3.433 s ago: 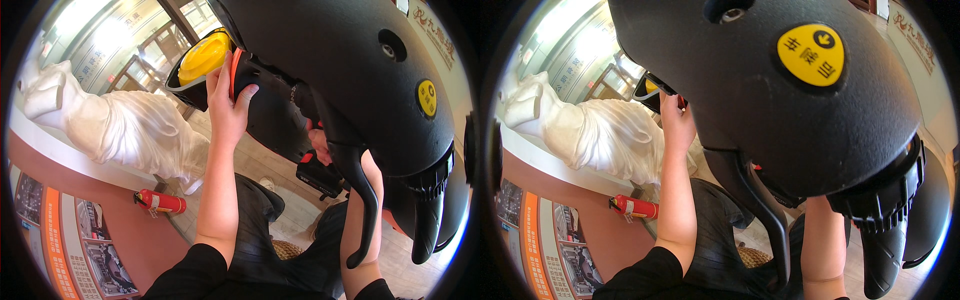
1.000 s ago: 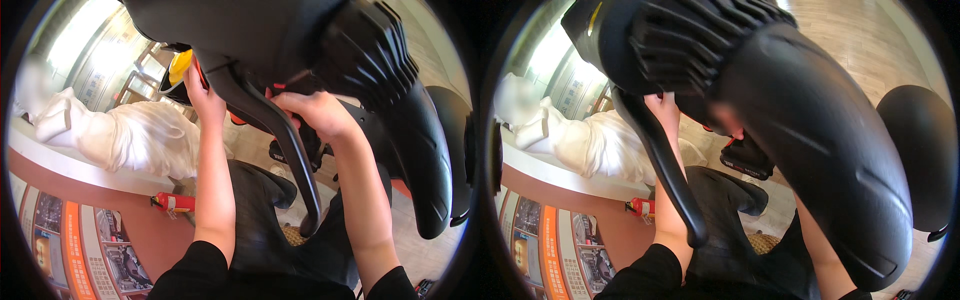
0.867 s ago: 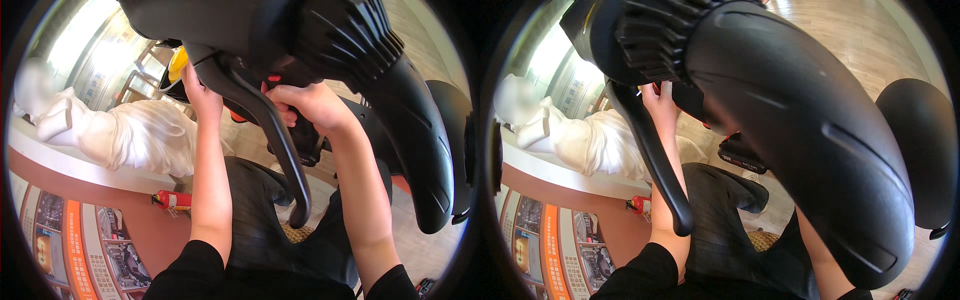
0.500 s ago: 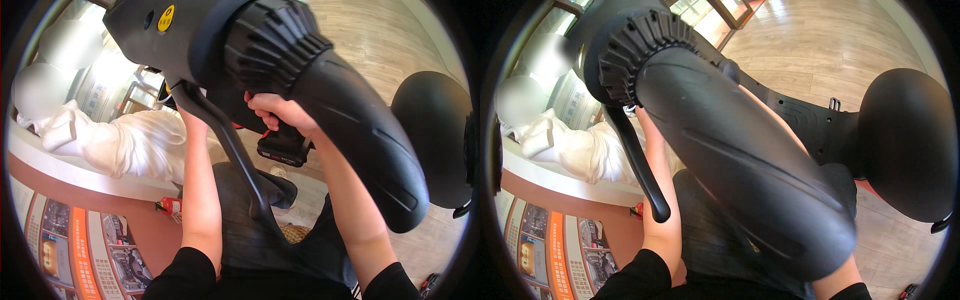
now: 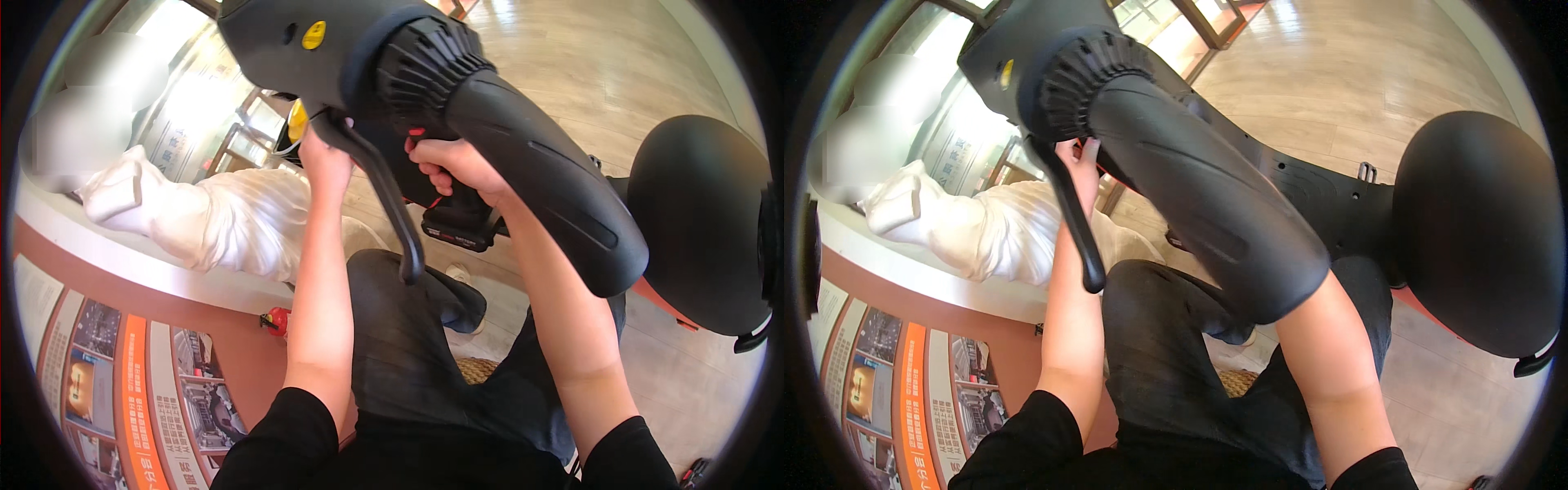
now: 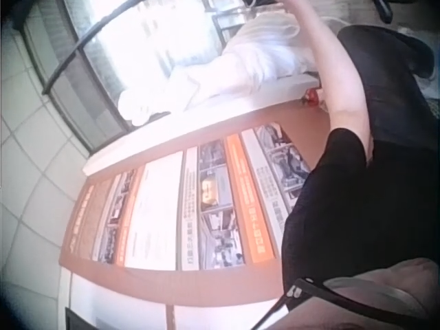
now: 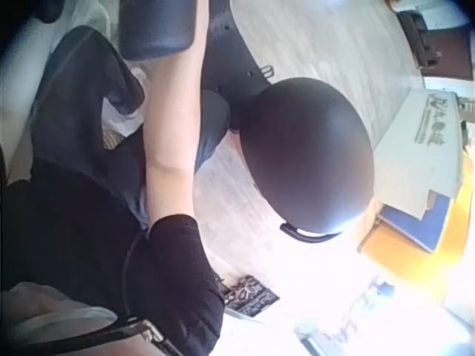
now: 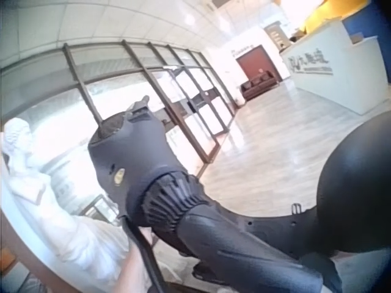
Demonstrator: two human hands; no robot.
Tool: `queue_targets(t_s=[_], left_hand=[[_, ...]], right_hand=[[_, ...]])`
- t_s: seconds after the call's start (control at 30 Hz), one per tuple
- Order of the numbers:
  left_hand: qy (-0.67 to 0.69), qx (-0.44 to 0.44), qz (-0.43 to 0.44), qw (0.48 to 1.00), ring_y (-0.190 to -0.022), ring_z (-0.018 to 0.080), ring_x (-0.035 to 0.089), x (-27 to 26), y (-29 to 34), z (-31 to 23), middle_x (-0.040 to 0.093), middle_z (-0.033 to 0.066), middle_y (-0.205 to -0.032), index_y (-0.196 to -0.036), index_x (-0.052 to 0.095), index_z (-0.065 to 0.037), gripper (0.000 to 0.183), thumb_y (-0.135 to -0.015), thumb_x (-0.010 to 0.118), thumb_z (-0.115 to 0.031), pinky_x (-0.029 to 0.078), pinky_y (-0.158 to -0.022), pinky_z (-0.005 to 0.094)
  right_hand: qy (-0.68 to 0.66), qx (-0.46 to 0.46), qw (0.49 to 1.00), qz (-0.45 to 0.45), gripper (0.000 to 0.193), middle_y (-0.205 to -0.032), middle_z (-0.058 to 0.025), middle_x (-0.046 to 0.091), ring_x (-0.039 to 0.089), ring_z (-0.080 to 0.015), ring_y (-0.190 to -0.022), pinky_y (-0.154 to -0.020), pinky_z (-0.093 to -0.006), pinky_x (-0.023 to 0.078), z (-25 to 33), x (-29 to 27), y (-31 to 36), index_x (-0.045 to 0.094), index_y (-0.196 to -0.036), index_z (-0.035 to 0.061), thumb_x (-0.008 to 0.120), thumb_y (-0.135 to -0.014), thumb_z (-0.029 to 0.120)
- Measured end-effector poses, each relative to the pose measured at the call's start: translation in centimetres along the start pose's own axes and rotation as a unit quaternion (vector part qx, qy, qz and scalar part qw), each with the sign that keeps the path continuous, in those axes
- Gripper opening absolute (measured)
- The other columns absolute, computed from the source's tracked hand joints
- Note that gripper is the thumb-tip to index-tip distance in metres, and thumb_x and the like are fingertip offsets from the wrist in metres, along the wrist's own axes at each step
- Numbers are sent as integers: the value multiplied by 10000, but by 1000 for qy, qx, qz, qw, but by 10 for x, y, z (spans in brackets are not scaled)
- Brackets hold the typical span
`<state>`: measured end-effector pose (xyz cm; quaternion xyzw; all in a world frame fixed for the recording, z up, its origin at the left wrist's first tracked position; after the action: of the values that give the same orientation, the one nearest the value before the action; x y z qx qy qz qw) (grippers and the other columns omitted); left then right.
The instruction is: Repairing and assembling parts of an electric scooter using a power drill and other hand tools.
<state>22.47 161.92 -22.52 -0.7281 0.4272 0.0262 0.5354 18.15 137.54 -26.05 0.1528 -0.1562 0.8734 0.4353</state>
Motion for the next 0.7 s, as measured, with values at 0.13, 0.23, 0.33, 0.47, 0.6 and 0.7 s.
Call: queue_targets(t_s=[0.13,0.23,0.33,0.47,0.6,0.7], left_hand=[[67,-1,-1,998,-891,193,648,-3,2,-5,698,139,-1081,-1390,592,-59,471,-925,660,-29,506,-840,289],[-45,-12,-9,999,-1082,318,682,-10,2,-34,681,198,-1223,-1399,571,-27,527,-889,704,-43,505,-958,358],[-15,-46,27,998,-1188,367,645,-6,0,-29,658,227,-1275,-1403,556,6,581,-863,757,-66,491,-1014,387],[-11,-21,24,999,-1191,376,640,-11,-2,-23,642,230,-1303,-1418,541,13,600,-868,762,-77,493,-1024,393],[-8,-5,18,1000,-1203,391,630,-12,0,-31,637,237,-1304,-1426,533,14,613,-868,766,-85,495,-1023,397],[-1,-6,14,1000,-1203,395,630,-13,-1,-29,637,238,-1303,-1429,531,11,617,-867,767,-86,498,-1018,401]], right_hand=[[23,25,998,-55,168,-674,-1,531,485,-93,-572,-529,-273,398,-8,-6,-2,653,-979,4,658,-877,137],[42,-14,998,-38,116,-664,-10,535,490,-102,-567,-510,-284,395,10,-1,5,655,-930,-5,647,-872,95],[17,-23,999,-33,95,-713,-22,584,514,-97,-581,-502,-284,403,4,-6,5,664,-874,10,678,-886,103],[16,-13,998,-63,99,-706,-1,553,490,-86,-566,-505,-269,402,6,0,5,641,-922,28,672,-885,115],[13,-24,998,-63,96,-678,-20,553,489,-110,-525,-486,-280,415,4,-2,1,649,-933,-4,671,-852,42],[26,-25,997,-70,96,-675,-23,555,490,-111,-522,-480,-281,417,5,-1,1,652,-934,-11,683,-850,25]])
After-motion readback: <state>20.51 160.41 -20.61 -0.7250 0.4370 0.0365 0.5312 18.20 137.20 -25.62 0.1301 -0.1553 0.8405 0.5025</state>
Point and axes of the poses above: each hand's wrist, its own y-axis away from the middle knuckle, its own x-axis out of the palm, z = x × y, the point moved 4 cm from there along -y, towards the middle knuckle
